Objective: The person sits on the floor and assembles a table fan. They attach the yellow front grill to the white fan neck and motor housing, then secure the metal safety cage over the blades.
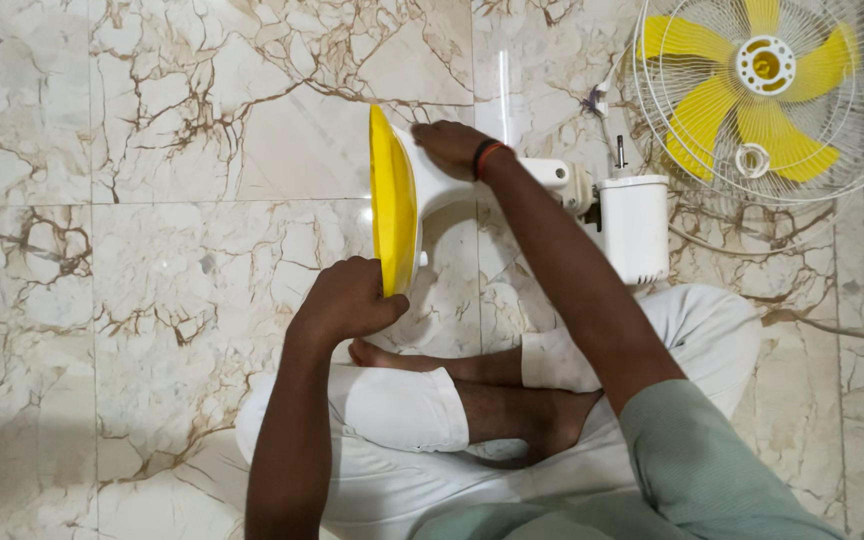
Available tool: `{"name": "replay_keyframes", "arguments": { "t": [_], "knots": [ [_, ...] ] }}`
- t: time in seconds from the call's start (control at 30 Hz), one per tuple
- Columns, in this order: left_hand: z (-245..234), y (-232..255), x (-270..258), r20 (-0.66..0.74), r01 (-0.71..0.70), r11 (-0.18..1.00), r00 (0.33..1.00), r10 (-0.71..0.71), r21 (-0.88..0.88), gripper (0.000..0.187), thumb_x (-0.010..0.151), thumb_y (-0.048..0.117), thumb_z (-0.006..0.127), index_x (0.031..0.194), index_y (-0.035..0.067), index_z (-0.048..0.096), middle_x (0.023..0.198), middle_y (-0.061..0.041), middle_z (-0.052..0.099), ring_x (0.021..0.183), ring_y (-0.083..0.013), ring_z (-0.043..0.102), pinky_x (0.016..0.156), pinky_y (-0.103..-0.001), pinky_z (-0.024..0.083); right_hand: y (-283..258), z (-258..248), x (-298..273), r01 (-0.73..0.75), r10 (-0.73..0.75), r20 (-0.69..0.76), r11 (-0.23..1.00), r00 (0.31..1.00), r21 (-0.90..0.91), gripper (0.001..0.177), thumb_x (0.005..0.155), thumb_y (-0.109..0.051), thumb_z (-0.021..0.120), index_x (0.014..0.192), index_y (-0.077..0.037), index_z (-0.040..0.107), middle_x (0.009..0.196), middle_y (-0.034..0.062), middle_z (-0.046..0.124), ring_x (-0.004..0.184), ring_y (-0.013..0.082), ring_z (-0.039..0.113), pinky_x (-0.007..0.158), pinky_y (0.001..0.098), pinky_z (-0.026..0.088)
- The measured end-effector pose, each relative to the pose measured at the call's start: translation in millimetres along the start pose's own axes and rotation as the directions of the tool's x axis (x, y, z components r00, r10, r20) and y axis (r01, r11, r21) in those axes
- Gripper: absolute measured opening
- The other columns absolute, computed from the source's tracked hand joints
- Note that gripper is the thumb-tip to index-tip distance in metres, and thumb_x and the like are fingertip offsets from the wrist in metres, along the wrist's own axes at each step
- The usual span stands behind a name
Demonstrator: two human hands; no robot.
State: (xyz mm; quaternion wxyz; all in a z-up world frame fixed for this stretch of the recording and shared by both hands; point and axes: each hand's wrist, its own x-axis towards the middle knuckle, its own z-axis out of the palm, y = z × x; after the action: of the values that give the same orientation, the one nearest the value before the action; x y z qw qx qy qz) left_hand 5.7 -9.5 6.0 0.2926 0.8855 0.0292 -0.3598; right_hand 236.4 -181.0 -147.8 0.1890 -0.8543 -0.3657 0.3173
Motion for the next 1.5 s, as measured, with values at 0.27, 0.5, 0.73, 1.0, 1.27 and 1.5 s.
{"name": "replay_keyframes", "arguments": {
  "t": [0.27, 0.5, 0.73, 1.0, 1.27, 1.5],
  "knots": [
    [0, 1, -1, 0.016, -0.023, 0.998, 1.000, 0.022, 0.057, 0.036, 0.075, 0.039, 0.069, 0.085, 0.005, 0.074, 0.080, -0.020, 0.072, 0.078, -0.0386, 0.071, 0.073, -0.049, 0.055, -63, 7, -31, -0.063, 0.151, -0.434, 0.976, 0.888, 0.210, 0.042, 0.103, -0.037, 0.039, 0.105, -0.009, 0.071, 0.091, 0.0172, 0.072, 0.088, 0.0411, 0.066, 0.079, 0.0528, 0.049],
    [1, -1, 0, -0.024, -0.049, 0.998, 0.998, 0.050, 0.039, 0.036, 0.078, 0.039, 0.066, 0.088, 0.006, 0.074, 0.084, -0.019, 0.074, 0.081, -0.0385, 0.071, 0.074, -0.050, 0.055, 17, 0, -128, -0.138, 0.055, -0.583, 0.986, 0.811, -0.098, 0.040, 0.107, -0.027, 0.044, 0.085, -0.006, 0.070, 0.080, 0.0177, 0.069, 0.074, 0.0404, 0.061, 0.075, 0.0532, 0.047],
    [0, 4, 1, 0.002, -0.019, 0.999, 1.000, 0.018, 0.047, 0.034, 0.076, 0.036, 0.066, 0.089, 0.006, 0.075, 0.086, -0.019, 0.074, 0.082, -0.0380, 0.072, 0.076, -0.049, 0.056, -2, 20, -80, -0.310, 0.168, -0.544, 0.933, 0.822, -0.181, 0.045, 0.107, -0.030, 0.038, 0.090, -0.004, 0.070, 0.089, 0.0176, 0.072, 0.083, 0.0399, 0.067, 0.077, 0.0540, 0.051],
    [0, 3, -2, -0.017, -0.033, 0.999, 0.999, 0.034, 0.026, 0.033, 0.076, 0.036, 0.066, 0.089, 0.007, 0.074, 0.083, -0.018, 0.073, 0.080, -0.0388, 0.071, 0.075, -0.050, 0.055, -69, 12, -34, -0.095, 0.209, -0.474, 0.963, 0.855, 0.254, 0.039, 0.103, -0.037, 0.041, 0.116, -0.014, 0.071, 0.100, 0.0118, 0.075, 0.092, 0.0338, 0.069, 0.082, 0.0463, 0.053],
    [3, 3, -3, -0.031, -0.021, 0.999, 0.999, 0.022, 0.036, 0.033, 0.077, 0.037, 0.066, 0.089, 0.007, 0.074, 0.085, -0.017, 0.074, 0.080, -0.0378, 0.071, 0.074, -0.050, 0.056, -8, 29, -128, -0.004, -0.103, -0.746, 0.990, 0.658, -0.141, 0.032, 0.105, -0.021, 0.046, 0.125, -0.006, 0.065, 0.120, 0.0138, 0.069, 0.114, 0.0328, 0.064, 0.118, 0.0579, 0.030],
    [11, -1, 2, -0.062, -0.053, 0.998, 0.997, 0.054, 0.021, 0.033, 0.077, 0.037, 0.065, 0.088, 0.007, 0.074, 0.084, -0.019, 0.073, 0.079, -0.0392, 0.071, 0.074, -0.050, 0.055, -4, 78, -126, -0.307, 0.166, -0.914, 0.950, 0.371, 0.048, 0.044, 0.111, -0.027, 0.038, 0.145, -0.004, 0.054, 0.147, 0.0139, 0.053, 0.145, 0.0344, 0.042, 0.127, 0.0602, 0.014]
  ]
}}
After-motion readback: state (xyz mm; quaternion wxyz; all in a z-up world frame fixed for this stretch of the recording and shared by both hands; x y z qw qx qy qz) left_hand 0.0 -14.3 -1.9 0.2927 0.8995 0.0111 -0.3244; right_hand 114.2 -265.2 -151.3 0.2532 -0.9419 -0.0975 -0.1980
